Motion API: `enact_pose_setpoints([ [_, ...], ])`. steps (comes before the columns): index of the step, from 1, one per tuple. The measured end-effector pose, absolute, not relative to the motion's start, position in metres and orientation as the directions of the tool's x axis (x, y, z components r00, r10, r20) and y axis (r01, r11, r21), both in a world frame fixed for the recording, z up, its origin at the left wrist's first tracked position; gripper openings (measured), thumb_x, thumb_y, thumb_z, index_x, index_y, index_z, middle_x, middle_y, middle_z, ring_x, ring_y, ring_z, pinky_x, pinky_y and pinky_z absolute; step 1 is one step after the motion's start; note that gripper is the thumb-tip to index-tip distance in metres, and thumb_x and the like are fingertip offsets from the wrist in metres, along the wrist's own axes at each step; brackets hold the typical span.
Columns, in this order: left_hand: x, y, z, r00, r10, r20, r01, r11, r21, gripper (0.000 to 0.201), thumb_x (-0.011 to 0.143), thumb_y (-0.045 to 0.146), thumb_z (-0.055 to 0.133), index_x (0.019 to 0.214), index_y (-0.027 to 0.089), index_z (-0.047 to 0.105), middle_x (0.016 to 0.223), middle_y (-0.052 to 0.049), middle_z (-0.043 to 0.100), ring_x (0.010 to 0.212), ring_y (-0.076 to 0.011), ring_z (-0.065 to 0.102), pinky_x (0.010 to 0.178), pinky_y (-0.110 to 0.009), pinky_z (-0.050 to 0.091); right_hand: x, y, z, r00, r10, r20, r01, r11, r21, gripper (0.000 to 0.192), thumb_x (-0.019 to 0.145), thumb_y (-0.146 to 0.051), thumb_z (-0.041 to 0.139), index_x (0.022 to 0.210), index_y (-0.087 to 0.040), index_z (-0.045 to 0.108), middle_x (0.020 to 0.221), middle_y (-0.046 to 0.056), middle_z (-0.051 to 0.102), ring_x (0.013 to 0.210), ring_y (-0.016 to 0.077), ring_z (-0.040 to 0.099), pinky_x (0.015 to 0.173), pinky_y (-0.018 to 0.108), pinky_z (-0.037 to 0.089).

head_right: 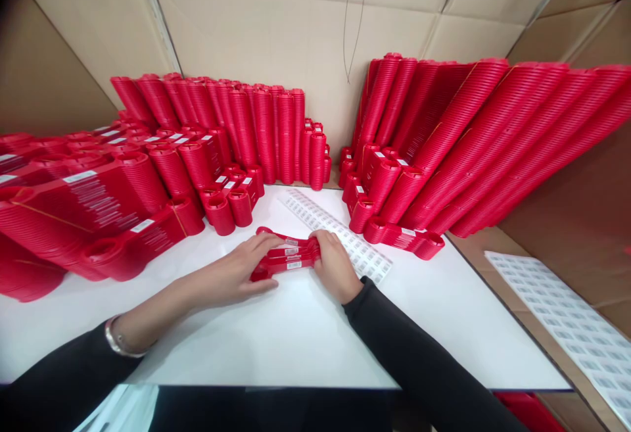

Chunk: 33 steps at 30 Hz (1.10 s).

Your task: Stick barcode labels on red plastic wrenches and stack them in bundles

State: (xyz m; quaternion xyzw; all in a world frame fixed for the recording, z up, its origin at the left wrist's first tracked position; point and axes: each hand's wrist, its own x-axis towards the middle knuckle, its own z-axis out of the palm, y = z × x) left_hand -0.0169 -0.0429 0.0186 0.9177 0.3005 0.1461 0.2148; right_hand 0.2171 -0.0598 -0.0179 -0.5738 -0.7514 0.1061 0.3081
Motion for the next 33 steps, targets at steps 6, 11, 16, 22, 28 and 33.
enact_pose_setpoints([
  [6, -0.012, -0.044, 0.019, 0.766, 0.599, 0.233, 0.58, -0.801, 0.149, 0.026, 0.09, 0.034, 0.051, 0.106, 0.016, 0.056, 0.117, -0.014, 0.053, 0.109, -0.0312, 0.046, 0.091, -0.048, 0.041, 0.217, -0.059, -0.021, -0.161, 0.924, 0.346, 0.8, 0.328, -0.502, 0.044, 0.061, 0.002, 0.037, 0.099, -0.016, 0.051, 0.097, 0.009, 0.059, 0.095, 0.0229, 0.054, 0.086, 0.036, 0.043],
  [11, -0.008, -0.048, 0.017, 0.798, 0.568, 0.202, 0.535, -0.821, 0.198, 0.018, 0.089, 0.03, 0.051, 0.101, 0.018, 0.057, 0.113, -0.011, 0.053, 0.098, -0.0252, 0.049, 0.081, -0.038, 0.047, 0.219, -0.058, -0.023, -0.158, 0.923, 0.35, 0.801, 0.327, -0.502, 0.043, 0.059, 0.003, 0.036, 0.093, -0.017, 0.05, 0.092, 0.007, 0.058, 0.091, 0.0217, 0.053, 0.082, 0.035, 0.043],
  [16, -0.013, -0.04, 0.009, 0.671, 0.682, 0.291, 0.653, -0.729, 0.205, 0.049, 0.088, 0.035, 0.053, 0.134, 0.022, 0.039, 0.135, -0.015, 0.043, 0.123, -0.0335, 0.037, 0.098, -0.052, 0.037, 0.216, -0.06, -0.021, -0.213, 0.916, 0.34, 0.797, 0.364, -0.482, 0.037, 0.063, 0.002, 0.036, 0.091, -0.018, 0.049, 0.088, 0.006, 0.057, 0.086, 0.0213, 0.052, 0.077, 0.034, 0.044],
  [22, -0.02, -0.026, 0.01, 0.648, 0.757, 0.08, 0.653, -0.607, 0.454, 0.032, 0.086, 0.04, 0.054, 0.109, 0.018, 0.054, 0.098, -0.008, 0.058, 0.093, -0.0266, 0.053, 0.079, -0.039, 0.045, 0.215, -0.068, -0.011, -0.345, 0.889, 0.301, 0.78, 0.45, -0.436, 0.03, 0.077, -0.005, 0.043, 0.104, -0.014, 0.052, 0.097, 0.01, 0.057, 0.092, 0.0246, 0.052, 0.083, 0.038, 0.043],
  [28, -0.03, -0.021, 0.018, 0.718, 0.694, 0.054, 0.542, -0.606, 0.582, 0.033, 0.088, 0.042, 0.053, 0.112, 0.021, 0.053, 0.107, -0.007, 0.054, 0.102, -0.0241, 0.05, 0.09, -0.038, 0.041, 0.225, -0.077, 0.004, -0.437, 0.877, 0.199, 0.751, 0.478, -0.456, 0.045, 0.082, -0.016, 0.053, 0.127, -0.015, 0.044, 0.113, 0.012, 0.055, 0.106, 0.0265, 0.051, 0.093, 0.042, 0.041],
  [33, -0.032, -0.019, 0.018, 0.718, 0.696, 0.026, 0.554, -0.593, 0.584, 0.032, 0.083, 0.044, 0.06, 0.102, 0.019, 0.058, 0.096, -0.005, 0.057, 0.093, -0.0228, 0.053, 0.082, -0.034, 0.043, 0.228, -0.076, 0.009, -0.434, 0.88, 0.191, 0.762, 0.472, -0.443, 0.037, 0.088, -0.029, 0.057, 0.122, -0.017, 0.05, 0.109, 0.011, 0.059, 0.101, 0.026, 0.054, 0.088, 0.04, 0.043],
])
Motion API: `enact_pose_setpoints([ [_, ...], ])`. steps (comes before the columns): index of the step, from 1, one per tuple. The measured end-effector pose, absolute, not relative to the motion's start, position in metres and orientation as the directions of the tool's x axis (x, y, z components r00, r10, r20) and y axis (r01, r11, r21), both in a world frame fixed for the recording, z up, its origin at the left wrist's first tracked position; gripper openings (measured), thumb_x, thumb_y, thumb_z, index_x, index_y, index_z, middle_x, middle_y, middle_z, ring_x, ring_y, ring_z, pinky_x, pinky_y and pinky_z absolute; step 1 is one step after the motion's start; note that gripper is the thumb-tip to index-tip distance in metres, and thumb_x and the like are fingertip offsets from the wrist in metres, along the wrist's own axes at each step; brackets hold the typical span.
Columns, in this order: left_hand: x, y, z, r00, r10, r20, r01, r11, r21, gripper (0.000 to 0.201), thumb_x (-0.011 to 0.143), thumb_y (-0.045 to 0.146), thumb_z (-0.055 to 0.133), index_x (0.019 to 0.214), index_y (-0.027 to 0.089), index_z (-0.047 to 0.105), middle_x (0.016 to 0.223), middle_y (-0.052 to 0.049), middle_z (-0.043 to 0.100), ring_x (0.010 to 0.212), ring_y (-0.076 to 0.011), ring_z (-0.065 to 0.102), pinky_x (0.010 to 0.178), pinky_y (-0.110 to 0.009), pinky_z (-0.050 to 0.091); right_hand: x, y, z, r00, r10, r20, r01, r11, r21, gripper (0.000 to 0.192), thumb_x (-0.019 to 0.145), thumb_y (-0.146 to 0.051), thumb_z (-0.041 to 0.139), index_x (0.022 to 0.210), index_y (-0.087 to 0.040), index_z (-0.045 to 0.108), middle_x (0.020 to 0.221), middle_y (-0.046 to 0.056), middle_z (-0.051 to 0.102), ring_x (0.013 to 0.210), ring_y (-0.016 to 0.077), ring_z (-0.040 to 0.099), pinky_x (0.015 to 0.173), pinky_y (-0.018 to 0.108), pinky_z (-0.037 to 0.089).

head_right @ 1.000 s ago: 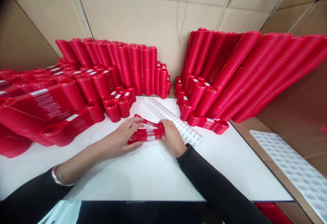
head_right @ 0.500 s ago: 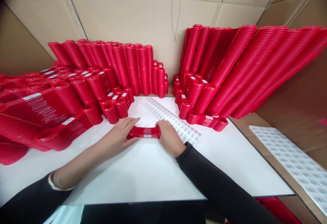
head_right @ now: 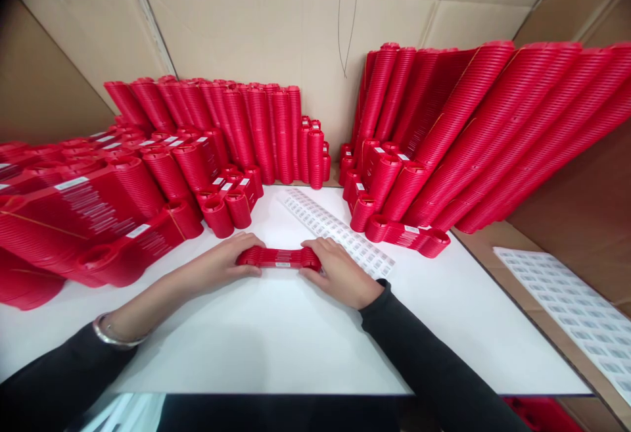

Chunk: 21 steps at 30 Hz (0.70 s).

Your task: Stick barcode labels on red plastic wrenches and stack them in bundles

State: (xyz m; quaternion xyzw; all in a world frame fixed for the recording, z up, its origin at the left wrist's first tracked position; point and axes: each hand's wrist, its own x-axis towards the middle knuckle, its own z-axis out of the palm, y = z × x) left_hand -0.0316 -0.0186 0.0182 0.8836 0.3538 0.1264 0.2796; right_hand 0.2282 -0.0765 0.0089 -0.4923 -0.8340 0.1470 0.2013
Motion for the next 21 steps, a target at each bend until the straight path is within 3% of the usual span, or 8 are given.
enact_pose_setpoints([
  [4, -0.022, -0.027, 0.018, 0.706, 0.707, 0.048, 0.586, -0.621, 0.521, 0.034, 0.085, 0.044, 0.059, 0.108, 0.019, 0.058, 0.092, -0.006, 0.059, 0.09, -0.0237, 0.051, 0.077, -0.034, 0.044, 0.216, -0.073, 0.01, -0.49, 0.838, 0.24, 0.792, 0.543, -0.281, 0.033, 0.085, -0.034, 0.064, 0.113, -0.017, 0.058, 0.104, 0.01, 0.063, 0.1, 0.0278, 0.054, 0.089, 0.042, 0.04],
  [8, -0.014, -0.038, 0.015, 0.734, 0.669, 0.115, 0.577, -0.704, 0.414, 0.028, 0.088, 0.041, 0.056, 0.106, 0.019, 0.055, 0.092, -0.006, 0.061, 0.089, -0.0244, 0.048, 0.074, -0.035, 0.041, 0.202, -0.072, 0.008, -0.538, 0.807, 0.243, 0.799, 0.58, -0.157, 0.017, 0.092, -0.028, 0.054, 0.097, -0.016, 0.064, 0.087, 0.007, 0.066, 0.087, 0.0237, 0.058, 0.089, 0.039, 0.037],
  [13, -0.012, -0.042, 0.012, 0.755, 0.645, 0.123, 0.57, -0.737, 0.363, 0.024, 0.09, 0.037, 0.055, 0.104, 0.018, 0.053, 0.093, -0.006, 0.061, 0.089, -0.0243, 0.046, 0.073, -0.035, 0.039, 0.197, -0.076, 0.007, -0.518, 0.807, 0.285, 0.81, 0.569, -0.139, 0.019, 0.091, -0.019, 0.051, 0.08, -0.016, 0.067, 0.07, 0.003, 0.064, 0.07, 0.0179, 0.058, 0.092, 0.039, 0.031],
  [21, -0.01, -0.044, 0.017, 0.752, 0.648, 0.118, 0.58, -0.737, 0.348, 0.022, 0.088, 0.035, 0.057, 0.103, 0.018, 0.054, 0.093, -0.006, 0.062, 0.086, -0.0239, 0.046, 0.072, -0.036, 0.038, 0.193, -0.082, 0.007, -0.498, 0.813, 0.302, 0.83, 0.547, -0.103, 0.021, 0.089, -0.016, 0.049, 0.075, -0.016, 0.065, 0.068, 0.003, 0.063, 0.068, 0.0169, 0.056, 0.085, 0.037, 0.031],
])
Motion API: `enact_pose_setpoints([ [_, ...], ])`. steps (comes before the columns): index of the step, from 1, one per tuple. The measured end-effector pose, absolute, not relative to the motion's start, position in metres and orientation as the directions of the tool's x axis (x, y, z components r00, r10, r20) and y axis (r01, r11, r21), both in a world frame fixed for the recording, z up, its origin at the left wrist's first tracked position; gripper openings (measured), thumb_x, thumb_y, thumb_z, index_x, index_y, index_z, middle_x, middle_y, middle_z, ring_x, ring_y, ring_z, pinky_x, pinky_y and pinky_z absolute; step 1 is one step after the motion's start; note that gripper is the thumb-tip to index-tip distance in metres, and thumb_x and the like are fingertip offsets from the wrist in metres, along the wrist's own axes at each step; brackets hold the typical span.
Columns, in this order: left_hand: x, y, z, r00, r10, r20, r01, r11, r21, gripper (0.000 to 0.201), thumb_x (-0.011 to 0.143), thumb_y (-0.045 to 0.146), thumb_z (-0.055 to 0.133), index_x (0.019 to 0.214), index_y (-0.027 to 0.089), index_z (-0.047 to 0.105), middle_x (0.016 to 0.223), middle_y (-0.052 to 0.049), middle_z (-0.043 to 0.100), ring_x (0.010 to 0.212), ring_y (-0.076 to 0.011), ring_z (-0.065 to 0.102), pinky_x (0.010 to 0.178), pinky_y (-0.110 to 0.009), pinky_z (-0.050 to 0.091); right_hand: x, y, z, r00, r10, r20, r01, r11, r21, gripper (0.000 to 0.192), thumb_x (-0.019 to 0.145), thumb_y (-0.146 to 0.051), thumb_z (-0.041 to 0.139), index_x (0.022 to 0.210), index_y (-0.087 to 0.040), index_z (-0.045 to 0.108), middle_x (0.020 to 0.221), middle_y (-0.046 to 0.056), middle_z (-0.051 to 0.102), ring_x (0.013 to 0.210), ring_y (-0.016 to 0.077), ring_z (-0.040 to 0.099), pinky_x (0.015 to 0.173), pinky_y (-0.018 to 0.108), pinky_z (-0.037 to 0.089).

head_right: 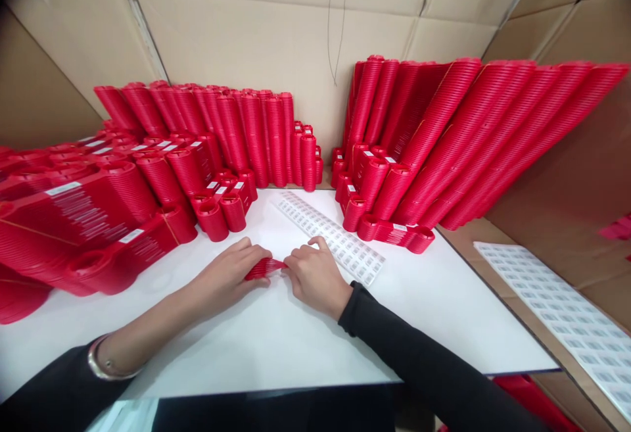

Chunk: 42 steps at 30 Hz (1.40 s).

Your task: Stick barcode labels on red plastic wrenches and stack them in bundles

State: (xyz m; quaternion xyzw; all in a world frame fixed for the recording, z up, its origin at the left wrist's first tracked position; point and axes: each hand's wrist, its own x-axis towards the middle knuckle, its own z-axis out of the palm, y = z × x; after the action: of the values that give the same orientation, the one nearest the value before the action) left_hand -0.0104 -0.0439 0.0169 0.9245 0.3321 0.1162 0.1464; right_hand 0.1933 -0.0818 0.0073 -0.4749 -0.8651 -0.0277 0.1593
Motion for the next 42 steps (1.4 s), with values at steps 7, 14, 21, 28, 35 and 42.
enact_pose_setpoints([
  [7, -0.001, -0.052, 0.023, 0.675, 0.73, 0.11, 0.49, -0.554, 0.672, 0.028, 0.081, 0.037, 0.063, 0.104, 0.02, 0.057, 0.098, -0.004, 0.062, 0.092, -0.0233, 0.053, 0.081, -0.036, 0.043, 0.206, -0.096, 0.018, -0.527, 0.828, 0.192, 0.845, 0.534, 0.014, 0.017, 0.093, -0.02, 0.047, 0.088, -0.013, 0.062, 0.08, 0.007, 0.066, 0.075, 0.0213, 0.061, 0.076, 0.034, 0.035],
  [14, 0.05, -0.04, 0.026, 0.753, 0.65, -0.103, 0.362, -0.278, 0.89, 0.032, 0.072, 0.039, 0.069, 0.091, 0.015, 0.059, 0.073, 0.001, 0.06, 0.068, -0.0148, 0.058, 0.062, -0.025, 0.046, 0.238, -0.114, 0.045, -0.544, 0.839, -0.002, 0.803, 0.521, 0.29, 0.017, 0.087, -0.005, 0.044, 0.091, -0.01, 0.06, 0.082, 0.012, 0.065, 0.077, 0.026, 0.061, 0.07, 0.036, 0.037],
  [21, 0.113, -0.003, 0.042, 0.825, 0.546, 0.147, 0.283, -0.624, 0.728, 0.04, 0.095, 0.044, 0.031, 0.114, 0.016, 0.051, 0.115, -0.011, 0.061, 0.101, -0.0208, 0.058, 0.087, -0.034, 0.046, 0.336, -0.098, 0.099, -0.233, 0.967, -0.101, 0.971, 0.237, 0.025, 0.014, 0.089, -0.014, 0.045, 0.092, -0.012, 0.059, 0.086, 0.012, 0.068, 0.074, 0.0218, 0.064, 0.061, 0.027, 0.04],
  [28, 0.124, -0.001, 0.029, 0.949, 0.306, 0.077, 0.242, -0.861, 0.448, 0.015, 0.083, 0.023, 0.055, 0.095, 0.019, 0.063, 0.107, -0.008, 0.064, 0.102, -0.0245, 0.058, 0.093, -0.035, 0.041, 0.394, -0.053, 0.11, -0.21, 0.954, -0.214, 0.977, 0.195, -0.091, 0.012, 0.081, -0.021, 0.053, 0.072, -0.015, 0.058, 0.072, 0.006, 0.065, 0.063, 0.0187, 0.059, 0.052, 0.024, 0.037],
  [35, 0.107, 0.0, 0.038, 0.916, 0.382, -0.119, 0.4, -0.859, 0.319, 0.025, 0.082, 0.03, 0.055, 0.105, 0.024, 0.064, 0.092, -0.003, 0.07, 0.082, -0.0226, 0.063, 0.07, -0.03, 0.045, 0.404, -0.035, 0.09, -0.265, 0.927, -0.264, 0.958, 0.221, -0.184, 0.012, 0.073, -0.025, 0.054, 0.066, -0.016, 0.054, 0.064, 0.002, 0.058, 0.057, 0.0165, 0.052, 0.049, 0.026, 0.033],
  [42, 0.08, 0.034, 0.049, 0.841, 0.521, -0.149, 0.541, -0.804, 0.245, 0.04, 0.079, 0.028, 0.059, 0.118, 0.02, 0.059, 0.106, -0.009, 0.063, 0.093, -0.0253, 0.063, 0.078, -0.031, 0.047, 0.412, -0.028, 0.085, -0.261, 0.913, -0.315, 0.954, 0.194, -0.23, 0.012, 0.068, -0.028, 0.057, 0.067, -0.016, 0.058, 0.064, 0.001, 0.056, 0.057, 0.0161, 0.05, 0.049, 0.026, 0.032],
])
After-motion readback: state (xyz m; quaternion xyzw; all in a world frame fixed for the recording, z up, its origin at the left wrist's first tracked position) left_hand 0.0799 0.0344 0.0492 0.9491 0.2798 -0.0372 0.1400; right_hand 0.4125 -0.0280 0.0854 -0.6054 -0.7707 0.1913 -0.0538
